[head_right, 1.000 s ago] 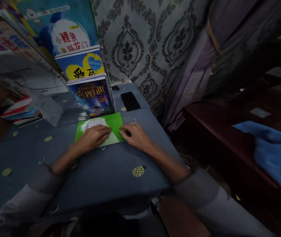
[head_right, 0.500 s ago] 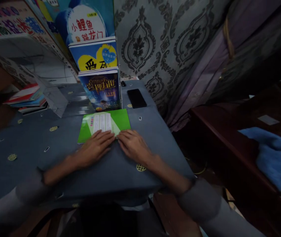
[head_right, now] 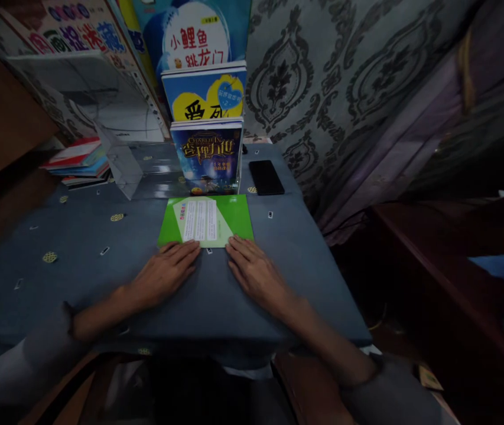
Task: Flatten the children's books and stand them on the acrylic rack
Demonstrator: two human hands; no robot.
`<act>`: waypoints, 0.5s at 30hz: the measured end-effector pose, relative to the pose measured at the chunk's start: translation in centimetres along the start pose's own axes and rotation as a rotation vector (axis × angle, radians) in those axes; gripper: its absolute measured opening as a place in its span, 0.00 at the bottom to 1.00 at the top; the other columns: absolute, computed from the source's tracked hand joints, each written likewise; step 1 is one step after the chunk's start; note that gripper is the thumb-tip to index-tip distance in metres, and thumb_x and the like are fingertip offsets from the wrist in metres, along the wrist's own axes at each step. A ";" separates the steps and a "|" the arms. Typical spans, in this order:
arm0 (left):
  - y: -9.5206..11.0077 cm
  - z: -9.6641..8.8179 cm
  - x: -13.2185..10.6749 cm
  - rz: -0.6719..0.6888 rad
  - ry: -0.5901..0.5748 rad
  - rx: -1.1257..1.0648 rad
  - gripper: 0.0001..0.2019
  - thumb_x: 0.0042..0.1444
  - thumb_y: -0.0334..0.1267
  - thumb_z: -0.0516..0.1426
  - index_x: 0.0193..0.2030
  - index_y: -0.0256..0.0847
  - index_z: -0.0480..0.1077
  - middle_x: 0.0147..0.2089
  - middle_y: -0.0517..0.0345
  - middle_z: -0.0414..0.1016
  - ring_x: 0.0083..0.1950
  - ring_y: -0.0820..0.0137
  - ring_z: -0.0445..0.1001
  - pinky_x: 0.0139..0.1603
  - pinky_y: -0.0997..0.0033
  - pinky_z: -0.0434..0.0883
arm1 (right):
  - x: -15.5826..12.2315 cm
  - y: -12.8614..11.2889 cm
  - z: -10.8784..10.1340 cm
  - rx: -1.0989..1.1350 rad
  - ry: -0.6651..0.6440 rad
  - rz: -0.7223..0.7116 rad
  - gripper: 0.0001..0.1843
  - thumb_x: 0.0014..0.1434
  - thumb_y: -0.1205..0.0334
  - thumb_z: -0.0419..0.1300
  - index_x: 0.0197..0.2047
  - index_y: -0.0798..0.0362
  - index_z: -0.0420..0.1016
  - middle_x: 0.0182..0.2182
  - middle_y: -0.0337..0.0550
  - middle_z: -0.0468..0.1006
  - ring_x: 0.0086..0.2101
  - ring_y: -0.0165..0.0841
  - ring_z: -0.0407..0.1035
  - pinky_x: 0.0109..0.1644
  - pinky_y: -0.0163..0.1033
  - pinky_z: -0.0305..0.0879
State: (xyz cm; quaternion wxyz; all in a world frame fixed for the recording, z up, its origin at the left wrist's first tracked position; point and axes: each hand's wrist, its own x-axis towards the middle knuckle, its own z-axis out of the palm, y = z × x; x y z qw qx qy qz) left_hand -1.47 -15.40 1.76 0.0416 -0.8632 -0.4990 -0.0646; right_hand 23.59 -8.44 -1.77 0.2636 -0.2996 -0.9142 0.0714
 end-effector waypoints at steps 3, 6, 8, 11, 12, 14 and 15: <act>-1.6 -0.4 -1.2 -0.053 0.042 -0.032 0.17 0.70 0.35 0.49 0.62 0.35 0.68 0.63 0.43 0.73 0.62 0.59 0.73 0.63 0.53 0.68 | 0.1 -0.1 -0.2 -0.021 -0.012 -0.008 0.22 0.69 0.64 0.52 0.64 0.51 0.71 0.61 0.51 0.74 0.62 0.44 0.67 0.66 0.57 0.67; -3.5 -0.9 -2.1 -0.112 0.052 -0.047 0.16 0.69 0.36 0.50 0.60 0.38 0.69 0.61 0.44 0.75 0.60 0.59 0.74 0.62 0.51 0.70 | 0.3 -0.5 -0.6 -0.076 -0.030 -0.009 0.21 0.69 0.64 0.51 0.63 0.49 0.72 0.60 0.50 0.76 0.61 0.44 0.68 0.65 0.60 0.65; -4.7 -0.9 -2.6 -0.138 0.062 -0.060 0.16 0.68 0.36 0.51 0.60 0.38 0.69 0.60 0.46 0.75 0.62 0.58 0.73 0.62 0.51 0.71 | 0.4 -0.8 -0.8 -0.129 -0.039 0.006 0.20 0.70 0.65 0.51 0.61 0.49 0.73 0.59 0.50 0.77 0.61 0.45 0.68 0.62 0.62 0.65; -5.7 -0.4 -3.0 -0.141 0.113 -0.099 0.17 0.68 0.36 0.50 0.62 0.39 0.67 0.61 0.47 0.74 0.65 0.58 0.70 0.61 0.52 0.73 | 0.5 -1.5 -1.0 -0.201 -0.052 0.028 0.19 0.69 0.66 0.50 0.60 0.51 0.74 0.58 0.51 0.77 0.60 0.47 0.69 0.56 0.60 0.68; -5.8 -0.1 -3.1 -0.134 0.137 -0.107 0.18 0.68 0.36 0.49 0.62 0.39 0.67 0.61 0.47 0.74 0.66 0.58 0.70 0.61 0.52 0.74 | 0.6 -1.7 -1.1 -0.219 -0.052 0.029 0.19 0.69 0.66 0.50 0.59 0.53 0.74 0.58 0.52 0.77 0.59 0.47 0.69 0.54 0.58 0.69; -5.7 0.5 -3.2 -0.127 0.187 -0.107 0.17 0.69 0.36 0.49 0.62 0.39 0.68 0.61 0.47 0.74 0.65 0.58 0.71 0.60 0.53 0.75 | 0.5 -1.8 -1.2 -0.247 -0.043 0.022 0.19 0.69 0.66 0.50 0.58 0.55 0.75 0.58 0.52 0.77 0.59 0.46 0.70 0.52 0.56 0.70; -5.5 0.7 -3.3 -0.123 0.211 -0.103 0.17 0.69 0.35 0.48 0.61 0.39 0.68 0.60 0.46 0.75 0.64 0.58 0.72 0.59 0.53 0.76 | 0.5 -1.7 -1.3 -0.258 -0.033 0.018 0.18 0.69 0.66 0.50 0.57 0.55 0.75 0.57 0.52 0.78 0.58 0.46 0.71 0.52 0.55 0.70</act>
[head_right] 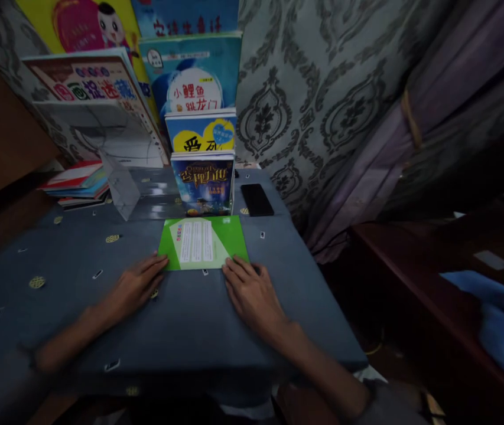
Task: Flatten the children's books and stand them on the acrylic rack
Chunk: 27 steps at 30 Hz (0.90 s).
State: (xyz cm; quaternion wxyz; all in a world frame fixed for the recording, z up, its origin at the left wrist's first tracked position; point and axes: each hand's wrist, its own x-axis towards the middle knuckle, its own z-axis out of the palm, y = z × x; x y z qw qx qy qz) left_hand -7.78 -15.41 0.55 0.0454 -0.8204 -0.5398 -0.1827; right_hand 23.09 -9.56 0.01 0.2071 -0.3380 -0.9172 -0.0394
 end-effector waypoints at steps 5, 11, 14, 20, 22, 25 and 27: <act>2.3 0.7 -1.4 0.053 0.055 -0.004 0.17 0.69 0.33 0.48 0.61 0.39 0.67 0.59 0.45 0.76 0.59 0.60 0.76 0.57 0.55 0.78 | -0.8 1.6 -0.1 -0.003 0.077 0.056 0.17 0.69 0.64 0.50 0.53 0.52 0.77 0.52 0.51 0.81 0.55 0.45 0.73 0.52 0.54 0.71; 4.1 -0.3 -1.4 0.020 -0.025 -0.065 0.17 0.68 0.35 0.52 0.62 0.40 0.65 0.55 0.46 0.75 0.55 0.59 0.75 0.55 0.54 0.77 | -1.0 2.3 -0.4 0.039 0.079 0.108 0.15 0.68 0.64 0.51 0.50 0.52 0.77 0.49 0.52 0.83 0.53 0.47 0.74 0.60 0.61 0.63; 3.4 -1.0 -0.3 0.006 -0.089 -0.113 0.16 0.66 0.38 0.55 0.60 0.40 0.66 0.55 0.46 0.74 0.54 0.59 0.74 0.54 0.54 0.76 | -0.2 1.3 -0.5 0.070 0.025 0.111 0.15 0.68 0.64 0.51 0.50 0.54 0.77 0.49 0.54 0.82 0.54 0.47 0.73 0.62 0.61 0.61; 2.7 -1.8 0.7 0.099 -0.146 -0.003 0.12 0.69 0.38 0.52 0.54 0.38 0.70 0.53 0.46 0.75 0.54 0.59 0.74 0.54 0.56 0.75 | 2.1 -1.4 -0.4 0.241 -0.030 0.047 0.11 0.66 0.65 0.55 0.46 0.52 0.78 0.47 0.52 0.81 0.53 0.45 0.72 0.58 0.53 0.66; 2.7 -1.8 0.7 0.146 -0.159 0.059 0.12 0.70 0.38 0.51 0.54 0.37 0.69 0.53 0.45 0.76 0.55 0.59 0.75 0.55 0.57 0.75 | 2.8 -2.3 -0.3 0.290 -0.053 0.038 0.09 0.65 0.66 0.56 0.44 0.53 0.78 0.45 0.51 0.81 0.51 0.44 0.72 0.57 0.51 0.66; 2.6 -1.8 0.7 0.201 -0.163 0.118 0.12 0.70 0.36 0.49 0.54 0.35 0.70 0.53 0.43 0.77 0.57 0.58 0.75 0.55 0.56 0.75 | 3.7 -3.6 0.0 0.356 -0.088 0.011 0.08 0.65 0.67 0.57 0.45 0.54 0.77 0.44 0.51 0.80 0.48 0.42 0.72 0.56 0.49 0.67; 2.5 -1.8 0.7 0.224 -0.168 0.122 0.12 0.69 0.32 0.49 0.53 0.35 0.70 0.53 0.43 0.77 0.56 0.59 0.75 0.55 0.57 0.75 | 4.1 -4.1 0.1 0.378 -0.104 -0.014 0.08 0.65 0.67 0.59 0.47 0.55 0.77 0.45 0.51 0.80 0.49 0.42 0.71 0.56 0.49 0.66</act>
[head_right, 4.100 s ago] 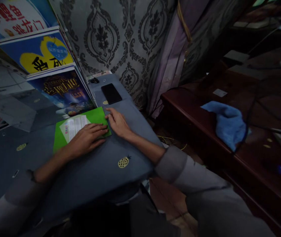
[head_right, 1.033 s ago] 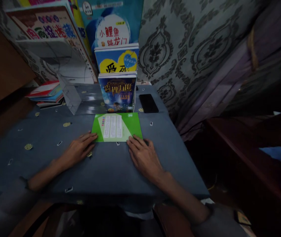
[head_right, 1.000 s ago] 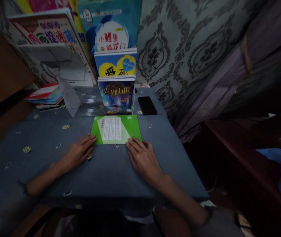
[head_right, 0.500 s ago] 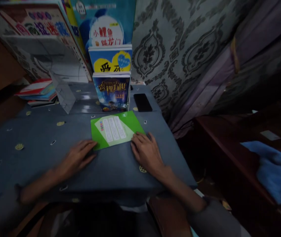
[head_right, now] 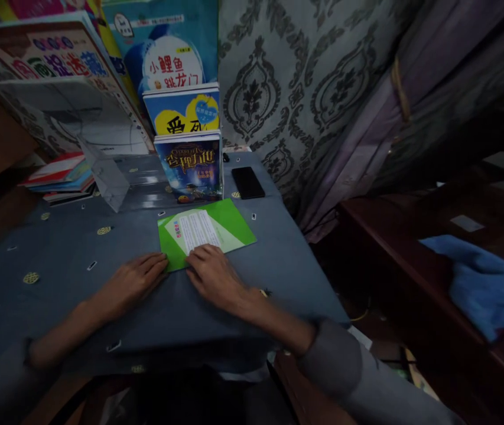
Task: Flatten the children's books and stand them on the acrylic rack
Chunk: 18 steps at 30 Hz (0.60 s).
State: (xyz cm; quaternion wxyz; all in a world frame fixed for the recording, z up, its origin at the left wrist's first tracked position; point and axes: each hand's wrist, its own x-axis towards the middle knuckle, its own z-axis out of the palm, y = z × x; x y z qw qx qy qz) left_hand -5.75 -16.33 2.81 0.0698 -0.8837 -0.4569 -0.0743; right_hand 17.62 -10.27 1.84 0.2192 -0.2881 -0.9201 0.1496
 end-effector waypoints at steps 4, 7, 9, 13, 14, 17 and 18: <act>0.0 -0.5 0.1 0.019 -0.024 -0.029 0.14 0.67 0.25 0.49 0.54 0.35 0.70 0.52 0.44 0.78 0.54 0.62 0.76 0.54 0.61 0.75 | 0.6 -0.6 0.2 -0.006 -0.048 -0.038 0.12 0.63 0.65 0.62 0.50 0.56 0.75 0.47 0.52 0.78 0.50 0.42 0.68 0.55 0.49 0.66; -0.1 -1.2 0.4 0.003 -0.065 -0.053 0.12 0.68 0.28 0.49 0.50 0.37 0.72 0.50 0.45 0.78 0.51 0.61 0.77 0.50 0.61 0.75 | 0.9 -1.2 0.1 -0.069 -0.100 -0.082 0.13 0.64 0.62 0.63 0.51 0.55 0.75 0.47 0.51 0.77 0.51 0.43 0.67 0.54 0.49 0.66; -0.5 -1.9 1.0 -0.022 -0.120 -0.069 0.11 0.69 0.34 0.49 0.47 0.39 0.73 0.45 0.48 0.79 0.46 0.61 0.78 0.45 0.62 0.75 | 1.0 -1.6 0.0 -0.137 -0.130 -0.095 0.13 0.65 0.60 0.62 0.52 0.54 0.76 0.47 0.52 0.77 0.52 0.43 0.66 0.55 0.49 0.66; -2.8 -2.5 3.3 -0.123 -0.174 -0.113 0.12 0.69 0.39 0.49 0.49 0.41 0.73 0.44 0.50 0.78 0.45 0.61 0.78 0.45 0.63 0.74 | 0.9 -2.3 0.3 -0.221 -0.145 -0.096 0.16 0.67 0.57 0.60 0.56 0.51 0.75 0.48 0.52 0.76 0.54 0.45 0.65 0.56 0.50 0.66; -3.6 -2.3 4.2 -0.166 -0.159 -0.119 0.13 0.69 0.39 0.49 0.52 0.41 0.72 0.47 0.49 0.78 0.47 0.60 0.77 0.47 0.62 0.73 | 0.8 -2.3 0.3 -0.223 -0.144 -0.099 0.16 0.68 0.57 0.59 0.57 0.50 0.75 0.49 0.52 0.75 0.54 0.45 0.65 0.56 0.50 0.66; -5.8 -1.0 6.7 -0.317 -0.106 -0.118 0.15 0.68 0.40 0.49 0.56 0.40 0.70 0.53 0.45 0.76 0.53 0.56 0.75 0.53 0.57 0.72 | 0.5 -2.2 0.4 -0.215 -0.142 -0.099 0.16 0.69 0.57 0.57 0.57 0.49 0.75 0.51 0.51 0.75 0.55 0.44 0.65 0.56 0.49 0.66; -6.4 -0.4 7.5 -0.357 -0.099 -0.117 0.16 0.67 0.40 0.49 0.56 0.39 0.70 0.53 0.44 0.76 0.54 0.55 0.74 0.55 0.55 0.71 | 0.4 -2.1 0.3 -0.208 -0.144 -0.096 0.16 0.69 0.57 0.57 0.58 0.48 0.74 0.51 0.50 0.75 0.56 0.44 0.65 0.56 0.49 0.66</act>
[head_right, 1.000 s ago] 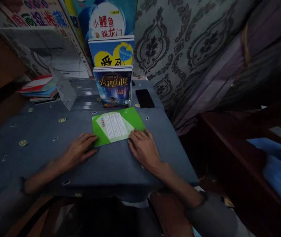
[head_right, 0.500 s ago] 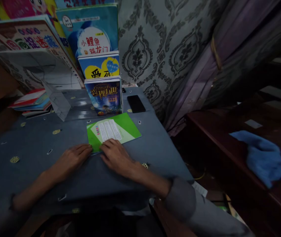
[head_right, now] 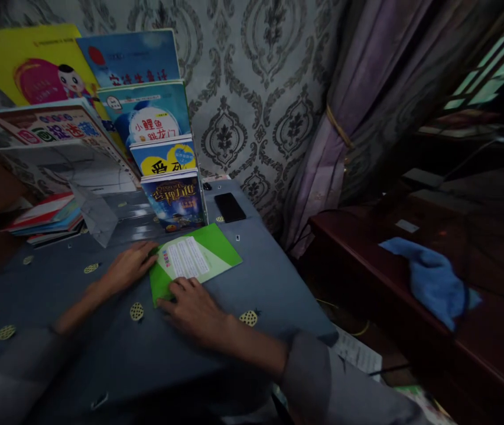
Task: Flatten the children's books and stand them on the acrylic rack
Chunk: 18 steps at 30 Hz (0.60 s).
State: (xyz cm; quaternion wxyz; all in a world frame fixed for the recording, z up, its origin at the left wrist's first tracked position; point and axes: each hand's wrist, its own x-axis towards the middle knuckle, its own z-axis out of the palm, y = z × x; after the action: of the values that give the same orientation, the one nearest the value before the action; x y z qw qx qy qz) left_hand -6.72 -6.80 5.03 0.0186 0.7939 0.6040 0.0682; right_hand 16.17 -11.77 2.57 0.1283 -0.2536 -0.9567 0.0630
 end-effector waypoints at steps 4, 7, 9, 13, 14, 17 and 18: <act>-0.4 1.7 1.7 -0.018 0.031 -0.018 0.16 0.66 0.39 0.51 0.56 0.39 0.71 0.53 0.45 0.74 0.57 0.55 0.71 0.60 0.53 0.68 | -0.5 -0.1 -0.2 0.042 -0.010 0.048 0.19 0.69 0.56 0.57 0.61 0.47 0.71 0.55 0.51 0.74 0.61 0.45 0.62 0.65 0.59 0.57; -0.3 2.0 1.1 0.030 0.031 -0.077 0.17 0.65 0.41 0.52 0.56 0.41 0.71 0.51 0.46 0.74 0.55 0.55 0.71 0.59 0.54 0.69 | -1.0 -0.3 -0.2 0.071 -0.012 0.149 0.24 0.68 0.51 0.57 0.64 0.50 0.69 0.63 0.59 0.66 0.67 0.52 0.54 0.68 0.68 0.48; -0.3 1.9 0.2 0.049 0.013 -0.129 0.18 0.64 0.44 0.54 0.57 0.40 0.71 0.53 0.46 0.74 0.57 0.54 0.71 0.59 0.54 0.68 | -1.6 -0.4 -0.1 0.098 -0.034 0.187 0.29 0.67 0.48 0.57 0.66 0.53 0.66 0.67 0.64 0.60 0.69 0.55 0.49 0.69 0.70 0.44; 0.2 1.8 -2.1 0.034 -0.018 -0.193 0.20 0.64 0.48 0.54 0.59 0.42 0.70 0.52 0.48 0.74 0.54 0.56 0.73 0.56 0.56 0.70 | -3.7 -0.4 -0.3 0.160 -0.078 0.121 0.35 0.66 0.42 0.57 0.69 0.53 0.63 0.70 0.65 0.56 0.71 0.55 0.43 0.70 0.69 0.38; 0.5 1.8 -2.9 0.035 -0.021 -0.204 0.20 0.64 0.49 0.54 0.58 0.42 0.70 0.51 0.49 0.74 0.51 0.58 0.74 0.53 0.58 0.71 | -4.4 -0.4 -0.4 0.177 -0.081 0.096 0.37 0.64 0.41 0.58 0.69 0.54 0.62 0.70 0.65 0.56 0.71 0.54 0.43 0.71 0.69 0.38; 1.8 1.9 -5.4 0.057 -0.032 -0.229 0.18 0.64 0.49 0.54 0.54 0.42 0.71 0.46 0.52 0.75 0.44 0.63 0.76 0.46 0.63 0.72 | -6.9 -0.7 -0.8 0.228 -0.087 0.016 0.44 0.59 0.37 0.62 0.70 0.53 0.61 0.70 0.65 0.56 0.71 0.54 0.44 0.71 0.68 0.40; 2.3 1.8 -6.3 0.064 -0.043 -0.237 0.16 0.64 0.48 0.54 0.53 0.42 0.71 0.45 0.53 0.75 0.42 0.64 0.76 0.44 0.65 0.72 | -7.8 -0.9 -0.8 0.238 -0.085 -0.008 0.45 0.57 0.37 0.64 0.70 0.52 0.60 0.70 0.64 0.56 0.71 0.53 0.45 0.71 0.68 0.41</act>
State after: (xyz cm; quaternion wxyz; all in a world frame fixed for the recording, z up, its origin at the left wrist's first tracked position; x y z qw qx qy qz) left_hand -5.92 -13.42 2.93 0.1231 0.8061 0.5657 0.1226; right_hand 22.50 -16.39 1.82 0.1172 -0.2297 -0.9481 0.1861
